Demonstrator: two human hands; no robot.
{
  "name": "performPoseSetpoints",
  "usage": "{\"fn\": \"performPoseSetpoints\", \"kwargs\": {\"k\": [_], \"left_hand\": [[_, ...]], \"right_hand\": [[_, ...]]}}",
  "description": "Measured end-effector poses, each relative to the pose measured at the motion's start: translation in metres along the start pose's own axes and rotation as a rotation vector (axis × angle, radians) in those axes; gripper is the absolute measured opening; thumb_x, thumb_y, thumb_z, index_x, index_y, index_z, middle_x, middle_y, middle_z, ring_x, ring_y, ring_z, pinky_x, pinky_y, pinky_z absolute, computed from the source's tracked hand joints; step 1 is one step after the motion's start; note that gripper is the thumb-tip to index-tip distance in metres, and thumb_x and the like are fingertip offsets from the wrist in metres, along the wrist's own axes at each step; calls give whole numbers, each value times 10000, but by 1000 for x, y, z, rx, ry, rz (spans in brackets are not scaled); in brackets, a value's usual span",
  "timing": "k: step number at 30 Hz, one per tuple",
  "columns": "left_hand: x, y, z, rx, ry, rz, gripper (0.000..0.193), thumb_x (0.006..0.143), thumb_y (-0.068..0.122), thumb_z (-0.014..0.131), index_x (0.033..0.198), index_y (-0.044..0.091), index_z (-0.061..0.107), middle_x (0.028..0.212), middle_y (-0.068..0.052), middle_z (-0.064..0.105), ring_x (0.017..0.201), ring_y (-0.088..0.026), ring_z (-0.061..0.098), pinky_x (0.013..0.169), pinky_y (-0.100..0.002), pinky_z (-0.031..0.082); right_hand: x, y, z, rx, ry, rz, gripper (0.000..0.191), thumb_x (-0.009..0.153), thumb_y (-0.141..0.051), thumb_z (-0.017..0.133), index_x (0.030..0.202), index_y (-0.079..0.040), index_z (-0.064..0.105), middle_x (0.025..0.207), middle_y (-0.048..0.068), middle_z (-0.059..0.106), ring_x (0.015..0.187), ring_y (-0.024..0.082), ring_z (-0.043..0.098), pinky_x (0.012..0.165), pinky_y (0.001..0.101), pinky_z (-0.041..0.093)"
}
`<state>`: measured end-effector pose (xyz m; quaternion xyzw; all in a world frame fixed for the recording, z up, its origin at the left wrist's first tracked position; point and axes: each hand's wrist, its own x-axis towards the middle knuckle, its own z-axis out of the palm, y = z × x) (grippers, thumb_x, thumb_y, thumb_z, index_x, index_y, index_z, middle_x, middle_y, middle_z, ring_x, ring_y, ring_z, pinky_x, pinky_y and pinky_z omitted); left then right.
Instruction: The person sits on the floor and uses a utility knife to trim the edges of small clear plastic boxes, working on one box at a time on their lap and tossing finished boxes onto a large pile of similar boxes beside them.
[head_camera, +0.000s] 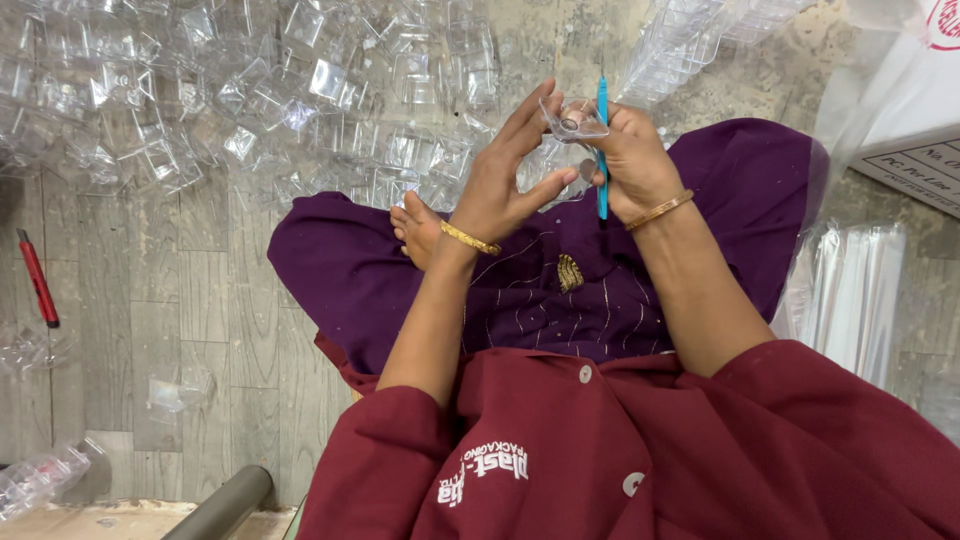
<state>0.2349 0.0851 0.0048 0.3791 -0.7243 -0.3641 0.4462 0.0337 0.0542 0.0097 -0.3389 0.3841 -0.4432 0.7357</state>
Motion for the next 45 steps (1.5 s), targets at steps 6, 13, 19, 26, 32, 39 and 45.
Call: {"fn": "performPoseSetpoints", "kwargs": {"k": [6,13,19,26,32,39,45], "left_hand": [[6,-14,-4,-530,81,-269,645,1048,225,696,1606,59,416,1627,-145,470,1409,-239,590,1190,-375,510],[5,-21,-9,-596,101,-227,630,1066,207,689,1598,25,406,1616,-135,478,1398,-223,581,1207,-368,482],[11,-26,0,-539,183,-305,693,1026,221,730,1594,13,394,1527,-191,563,1358,-231,610,1147,-350,514],[13,-40,-4,-340,326,-287,769,978,276,765,1580,72,334,1499,-178,526,1218,-189,522,992,-343,519],[15,-46,-10,-604,376,-313,436,1066,356,636,1361,36,611,1386,-115,656,1266,-138,633,1071,-320,541],[19,-30,-30,-408,283,-202,210,1064,181,671,1168,8,731,1094,-51,762,983,-117,697,904,-264,608],[23,-10,-37,-418,196,-168,214,1056,85,593,1230,3,686,1167,-65,748,1115,-123,718,991,-279,630]], "right_hand": [[-13,-16,16,45,-10,5,494,985,-355,684,1275,45,695,1077,84,683,789,44,611,520,181,440],[-27,-11,38,-311,8,-302,472,901,-196,848,1329,-91,680,1419,51,631,914,11,642,547,143,447],[-18,3,36,-136,107,-301,362,901,-117,860,1225,-35,721,1455,130,647,952,43,671,542,159,447],[-11,1,27,-305,66,-212,712,922,-375,792,1482,-64,480,1313,127,594,1041,107,707,517,144,478],[-9,-5,32,-203,-51,-44,820,907,-533,747,1452,13,467,1176,169,715,1049,193,743,462,135,442],[-13,-12,24,-145,-131,6,757,963,-580,634,1397,33,548,1128,217,721,952,230,764,425,129,395],[-15,-16,18,-33,-136,78,723,982,-563,638,1374,39,550,1124,249,700,956,256,759,421,143,388]]}}
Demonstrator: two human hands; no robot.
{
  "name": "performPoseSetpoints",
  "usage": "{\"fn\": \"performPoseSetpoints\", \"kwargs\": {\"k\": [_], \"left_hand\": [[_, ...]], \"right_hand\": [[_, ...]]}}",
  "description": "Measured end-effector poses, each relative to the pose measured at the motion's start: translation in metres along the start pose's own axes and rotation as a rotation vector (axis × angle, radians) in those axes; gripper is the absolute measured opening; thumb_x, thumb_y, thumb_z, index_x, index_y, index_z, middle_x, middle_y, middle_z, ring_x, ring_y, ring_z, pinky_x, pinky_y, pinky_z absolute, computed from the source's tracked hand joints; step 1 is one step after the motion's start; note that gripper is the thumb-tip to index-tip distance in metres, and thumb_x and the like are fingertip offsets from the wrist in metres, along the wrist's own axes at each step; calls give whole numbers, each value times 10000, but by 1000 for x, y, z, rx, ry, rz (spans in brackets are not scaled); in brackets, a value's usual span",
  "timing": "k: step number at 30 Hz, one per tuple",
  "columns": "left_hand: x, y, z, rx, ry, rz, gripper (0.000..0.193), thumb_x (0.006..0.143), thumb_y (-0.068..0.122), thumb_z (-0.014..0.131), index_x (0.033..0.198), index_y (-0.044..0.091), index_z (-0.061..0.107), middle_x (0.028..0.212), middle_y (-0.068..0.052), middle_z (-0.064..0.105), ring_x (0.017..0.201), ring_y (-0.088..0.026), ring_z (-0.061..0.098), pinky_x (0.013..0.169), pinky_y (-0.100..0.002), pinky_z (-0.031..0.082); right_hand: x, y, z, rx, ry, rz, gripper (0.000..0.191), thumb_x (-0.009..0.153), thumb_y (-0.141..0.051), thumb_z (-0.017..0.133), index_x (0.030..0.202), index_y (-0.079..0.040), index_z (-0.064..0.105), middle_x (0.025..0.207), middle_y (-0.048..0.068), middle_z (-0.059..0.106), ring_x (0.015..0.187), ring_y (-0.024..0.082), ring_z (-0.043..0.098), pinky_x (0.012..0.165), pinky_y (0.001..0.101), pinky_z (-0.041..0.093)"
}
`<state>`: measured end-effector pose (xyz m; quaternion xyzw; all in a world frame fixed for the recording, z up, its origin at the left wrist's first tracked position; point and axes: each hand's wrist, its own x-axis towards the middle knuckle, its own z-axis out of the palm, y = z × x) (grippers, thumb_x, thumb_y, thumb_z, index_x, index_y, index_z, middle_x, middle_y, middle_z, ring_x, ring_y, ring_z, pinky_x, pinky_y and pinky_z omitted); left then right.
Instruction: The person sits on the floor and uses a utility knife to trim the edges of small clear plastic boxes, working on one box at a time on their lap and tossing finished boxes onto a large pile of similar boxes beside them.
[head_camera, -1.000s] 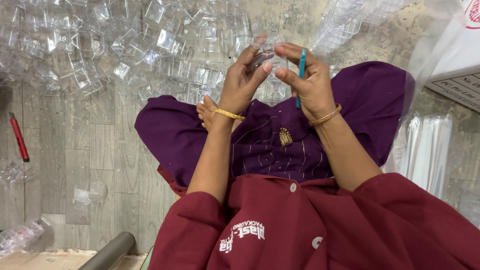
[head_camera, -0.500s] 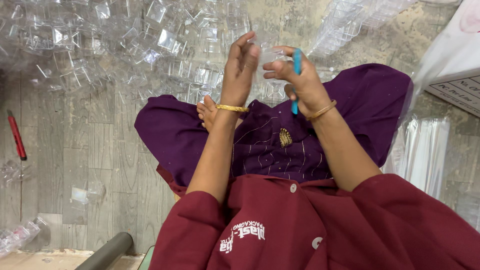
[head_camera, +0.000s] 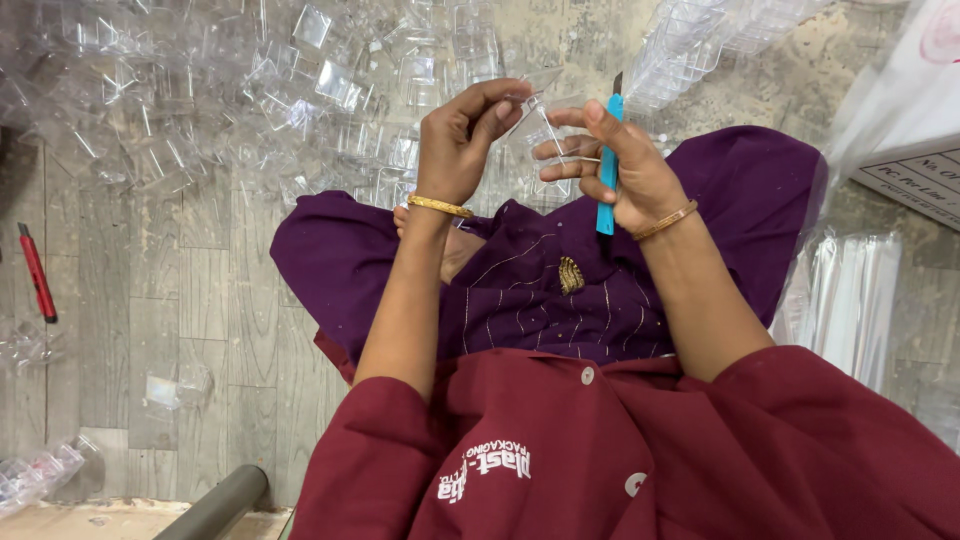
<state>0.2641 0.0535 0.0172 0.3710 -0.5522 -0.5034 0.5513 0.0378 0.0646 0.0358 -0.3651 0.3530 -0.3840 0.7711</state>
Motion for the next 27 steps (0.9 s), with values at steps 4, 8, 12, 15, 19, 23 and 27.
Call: {"fn": "performPoseSetpoints", "kwargs": {"k": [4,8,12,15,19,23,27], "left_hand": [[0,3,1,95,58,44,188,1047,133,632,1177,5,678,1087,-58,756,1044,-113,736,923,-268,640],[-3,-3,8,233,167,65,220,1049,226,659,1060,9,698,937,-41,770,878,-85,736,780,-237,611],[-2,-16,20,232,314,56,330,1075,320,602,937,23,645,799,-12,714,744,-69,673,691,-230,576],[-3,-30,23,176,359,98,359,1077,352,576,903,41,618,807,-17,690,788,-92,710,731,-244,605],[-1,-43,13,-133,367,-11,373,1110,351,550,856,79,583,775,-38,663,778,-138,730,736,-263,584],[-1,-40,7,-117,318,26,324,1105,357,567,974,64,609,936,-89,723,908,-177,750,805,-295,601],[-4,-14,1,-95,195,95,338,1129,358,590,1300,66,613,1285,-96,705,1224,-169,684,1000,-311,574]], "right_hand": [[-2,0,0,30,2,15,725,973,-551,656,1368,47,546,1124,265,702,948,268,758,414,151,393],[-2,5,1,55,17,46,760,947,-561,671,1387,42,530,1123,262,703,951,271,759,409,151,396],[-3,11,4,77,7,55,790,951,-565,676,1382,80,531,1098,256,688,916,295,756,386,156,367],[-5,14,7,78,57,58,784,932,-565,654,1379,69,533,1088,236,702,899,281,771,384,155,381],[-10,13,12,15,-11,38,811,943,-555,681,1416,86,527,1144,238,713,938,235,763,427,144,394],[-12,9,17,-7,37,-12,759,917,-452,763,1422,60,518,1189,211,709,934,193,736,433,144,397],[-15,6,16,-157,107,-99,721,867,-324,830,1428,11,526,1211,159,712,968,129,698,477,129,406]]}}
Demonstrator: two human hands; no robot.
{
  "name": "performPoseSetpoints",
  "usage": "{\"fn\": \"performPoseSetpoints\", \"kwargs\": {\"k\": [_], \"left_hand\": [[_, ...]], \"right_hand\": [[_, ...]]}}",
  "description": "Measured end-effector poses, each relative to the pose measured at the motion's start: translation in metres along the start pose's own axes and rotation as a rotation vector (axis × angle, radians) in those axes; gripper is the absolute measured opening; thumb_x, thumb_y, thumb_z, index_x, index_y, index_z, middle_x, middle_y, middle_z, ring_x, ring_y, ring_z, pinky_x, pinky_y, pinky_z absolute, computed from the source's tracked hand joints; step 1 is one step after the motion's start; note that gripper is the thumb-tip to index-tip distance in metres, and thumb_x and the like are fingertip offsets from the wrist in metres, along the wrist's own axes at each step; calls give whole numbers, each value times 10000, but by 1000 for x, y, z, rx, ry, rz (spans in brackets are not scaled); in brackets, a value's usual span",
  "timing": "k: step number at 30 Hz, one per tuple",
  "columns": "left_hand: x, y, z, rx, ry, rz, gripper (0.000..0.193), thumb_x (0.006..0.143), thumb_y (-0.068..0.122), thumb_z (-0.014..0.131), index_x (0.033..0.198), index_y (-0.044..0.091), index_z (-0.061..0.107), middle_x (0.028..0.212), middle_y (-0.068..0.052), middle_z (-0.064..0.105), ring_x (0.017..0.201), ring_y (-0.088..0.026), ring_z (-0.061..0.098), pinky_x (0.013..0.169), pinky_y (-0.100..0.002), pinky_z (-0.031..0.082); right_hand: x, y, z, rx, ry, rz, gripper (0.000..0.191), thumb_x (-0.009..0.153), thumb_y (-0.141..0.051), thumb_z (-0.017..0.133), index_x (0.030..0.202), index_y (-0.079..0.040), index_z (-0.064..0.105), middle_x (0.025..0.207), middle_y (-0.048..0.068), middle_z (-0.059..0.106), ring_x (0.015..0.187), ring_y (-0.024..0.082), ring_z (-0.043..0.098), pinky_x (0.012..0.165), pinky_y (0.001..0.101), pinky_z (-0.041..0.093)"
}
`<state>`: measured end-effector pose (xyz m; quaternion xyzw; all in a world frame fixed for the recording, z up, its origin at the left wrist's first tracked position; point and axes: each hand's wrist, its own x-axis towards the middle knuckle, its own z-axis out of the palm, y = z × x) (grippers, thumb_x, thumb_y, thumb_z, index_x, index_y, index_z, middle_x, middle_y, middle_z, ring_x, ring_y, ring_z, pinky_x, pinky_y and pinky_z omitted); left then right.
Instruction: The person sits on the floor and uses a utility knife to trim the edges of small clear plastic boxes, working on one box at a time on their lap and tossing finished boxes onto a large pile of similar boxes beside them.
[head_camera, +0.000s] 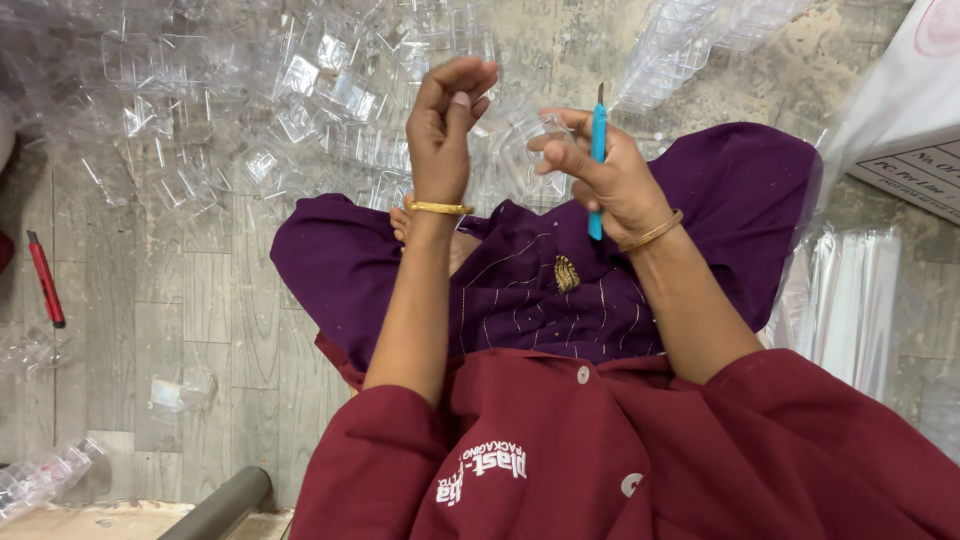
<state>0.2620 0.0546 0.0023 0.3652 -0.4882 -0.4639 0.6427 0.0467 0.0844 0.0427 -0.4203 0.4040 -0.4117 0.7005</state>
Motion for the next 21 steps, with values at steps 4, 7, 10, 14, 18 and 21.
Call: {"fn": "performPoseSetpoints", "kwargs": {"k": [4,7,10,14,18,21], "left_hand": [[5,25,2,250,-151,-178,366,1113,301,545,1401,98,643,1339,-66,736,1204,-156,687,941,-303,590],[8,31,13,433,-245,-212,419,1037,272,653,1422,113,612,1296,-61,736,1166,-161,696,904,-310,614],[5,28,21,424,-245,-147,460,991,200,716,1423,97,594,1302,-86,712,1229,-191,662,964,-334,609],[2,11,31,252,-225,-82,435,1001,61,661,1428,60,580,1375,-97,658,1354,-221,603,1065,-350,575],[3,-12,44,311,-71,-197,361,959,39,626,1320,41,653,1261,-75,739,1244,-185,696,982,-313,614],[2,-27,53,194,-38,-38,236,1015,48,648,1243,-5,680,1193,-105,753,1181,-190,729,1029,-323,593]], "right_hand": [[0,3,-6,-216,74,-131,730,837,-241,879,1434,26,555,1251,129,700,1120,155,667,838,230,527],[1,7,-13,-316,56,-243,721,850,-198,908,1460,0,578,1308,126,679,1238,183,624,1084,327,535],[1,9,-20,-276,60,-238,795,818,-199,915,1487,-62,508,1336,105,657,1275,191,601,1094,360,534],[-4,8,-26,-368,89,-298,841,797,-211,940,1471,-86,453,1351,105,650,1277,215,629,1088,371,551],[-12,6,-27,-736,225,-460,805,817,-222,976,1448,-80,496,1328,122,679,1285,234,662,1113,380,530],[-18,4,-26,-808,258,-549,795,817,-213,982,1449,-97,513,1313,120,672,1251,229,675,1099,365,550]]}}
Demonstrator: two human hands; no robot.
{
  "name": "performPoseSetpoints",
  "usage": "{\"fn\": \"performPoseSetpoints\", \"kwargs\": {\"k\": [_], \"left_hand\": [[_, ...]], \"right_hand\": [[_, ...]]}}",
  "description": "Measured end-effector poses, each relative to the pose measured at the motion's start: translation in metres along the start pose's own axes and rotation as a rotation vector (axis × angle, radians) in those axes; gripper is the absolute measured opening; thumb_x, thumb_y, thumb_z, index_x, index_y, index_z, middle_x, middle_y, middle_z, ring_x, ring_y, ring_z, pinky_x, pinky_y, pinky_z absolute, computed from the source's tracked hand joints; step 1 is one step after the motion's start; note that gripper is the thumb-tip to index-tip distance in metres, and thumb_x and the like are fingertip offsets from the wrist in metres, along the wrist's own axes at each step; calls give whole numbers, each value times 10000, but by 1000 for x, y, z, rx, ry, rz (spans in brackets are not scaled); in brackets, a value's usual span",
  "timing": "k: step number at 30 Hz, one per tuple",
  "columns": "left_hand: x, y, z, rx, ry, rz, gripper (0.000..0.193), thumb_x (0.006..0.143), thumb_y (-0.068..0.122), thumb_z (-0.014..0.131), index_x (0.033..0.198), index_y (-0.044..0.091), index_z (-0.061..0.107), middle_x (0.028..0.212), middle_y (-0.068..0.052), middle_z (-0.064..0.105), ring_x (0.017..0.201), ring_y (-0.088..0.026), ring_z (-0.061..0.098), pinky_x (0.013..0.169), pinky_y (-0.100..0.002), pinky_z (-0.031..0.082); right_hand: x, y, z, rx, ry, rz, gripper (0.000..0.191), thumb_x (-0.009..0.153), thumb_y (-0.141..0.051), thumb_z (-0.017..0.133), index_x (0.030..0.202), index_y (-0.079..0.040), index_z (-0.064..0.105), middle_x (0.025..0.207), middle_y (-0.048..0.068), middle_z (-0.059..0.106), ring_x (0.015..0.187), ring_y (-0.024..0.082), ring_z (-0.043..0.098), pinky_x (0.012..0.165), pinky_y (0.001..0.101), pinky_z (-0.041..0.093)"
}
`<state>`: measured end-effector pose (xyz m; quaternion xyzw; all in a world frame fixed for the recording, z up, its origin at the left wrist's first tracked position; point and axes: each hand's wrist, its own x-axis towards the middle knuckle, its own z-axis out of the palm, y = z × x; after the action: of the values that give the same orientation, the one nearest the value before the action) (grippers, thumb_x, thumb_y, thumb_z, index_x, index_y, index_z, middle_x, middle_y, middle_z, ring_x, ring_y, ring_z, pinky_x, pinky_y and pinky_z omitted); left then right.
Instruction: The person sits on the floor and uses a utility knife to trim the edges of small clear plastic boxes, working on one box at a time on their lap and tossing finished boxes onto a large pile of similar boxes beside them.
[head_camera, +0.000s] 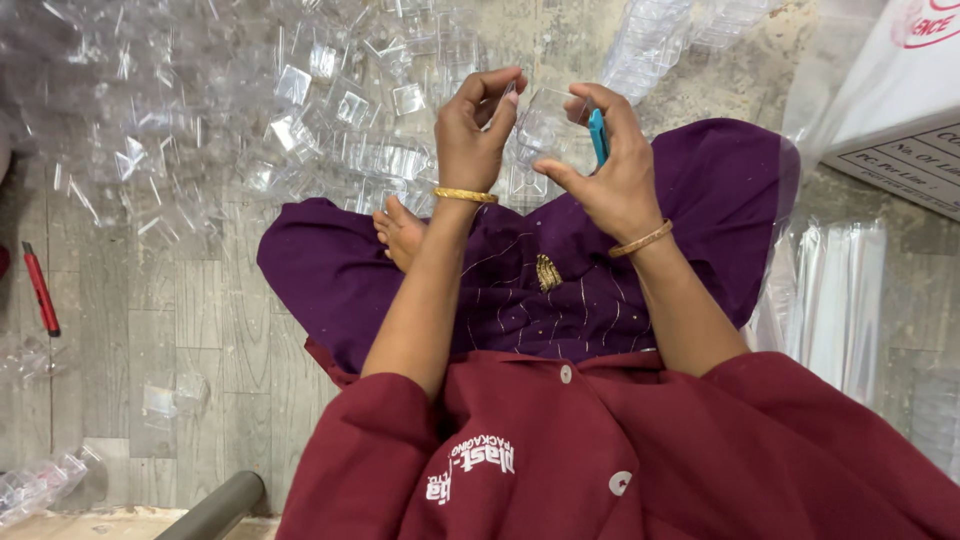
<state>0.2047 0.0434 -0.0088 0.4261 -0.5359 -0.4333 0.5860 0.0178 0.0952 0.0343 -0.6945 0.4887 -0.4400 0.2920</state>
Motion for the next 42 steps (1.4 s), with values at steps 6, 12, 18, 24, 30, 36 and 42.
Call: {"fn": "performPoseSetpoints", "kwargs": {"k": [6,12,18,24,30,36,42], "left_hand": [[7,-15,16,-19,208,-228,240,1042,189,694,972,-41,697,936,-118,790,869,-170,724,742,-276,604],[6,-6,7,-37,22,-252,374,1037,395,565,1131,61,704,1089,-52,787,1018,-99,742,802,-231,575],[8,14,2,-110,-95,-570,520,981,502,582,1241,57,646,1149,-74,687,981,-204,699,729,-303,632],[6,26,3,-365,-342,-839,695,944,581,535,1283,-20,617,1161,-242,730,870,-315,792,714,-320,660],[9,24,9,-614,-201,-286,553,1062,323,657,1539,94,495,1517,-138,576,1191,-263,716,984,-370,654],[8,25,18,-628,-286,-118,491,1106,214,677,1561,154,505,1631,-100,488,1312,-269,665,1130,-417,595],[-3,35,35,-525,-261,-90,503,1096,196,692,1562,143,512,1591,-95,482,1325,-278,651,1123,-415,585]], "right_hand": [[-6,-1,-5,-21,6,-26,779,787,-174,966,1429,-90,533,1350,133,644,1265,248,656,1083,376,534],[-9,7,-19,14,-12,37,814,801,-159,971,1473,-93,517,1351,102,659,1314,249,645,1142,378,521],[-4,5,-31,165,-69,10,820,843,-117,949,1529,-127,500,1489,111,595,1439,256,583,1254,390,466],[6,9,-51,-112,-189,-167,858,825,-87,884,1580,-146,480,1527,64,577,1283,238,580,1161,369,499],[-1,17,-39,264,-76,367,428,1084,-402,484,1410,-131,550,935,-22,687,634,53,479,527,176,410],[-19,8,-20,499,-192,450,456,1089,-461,534,983,-29,634,688,-40,394,588,77,329,526,239,278],[-4,-9,-16,0,-124,243,590,1065,-560,528,853,-10,543,696,80,506,669,173,485,630,351,432]]}}
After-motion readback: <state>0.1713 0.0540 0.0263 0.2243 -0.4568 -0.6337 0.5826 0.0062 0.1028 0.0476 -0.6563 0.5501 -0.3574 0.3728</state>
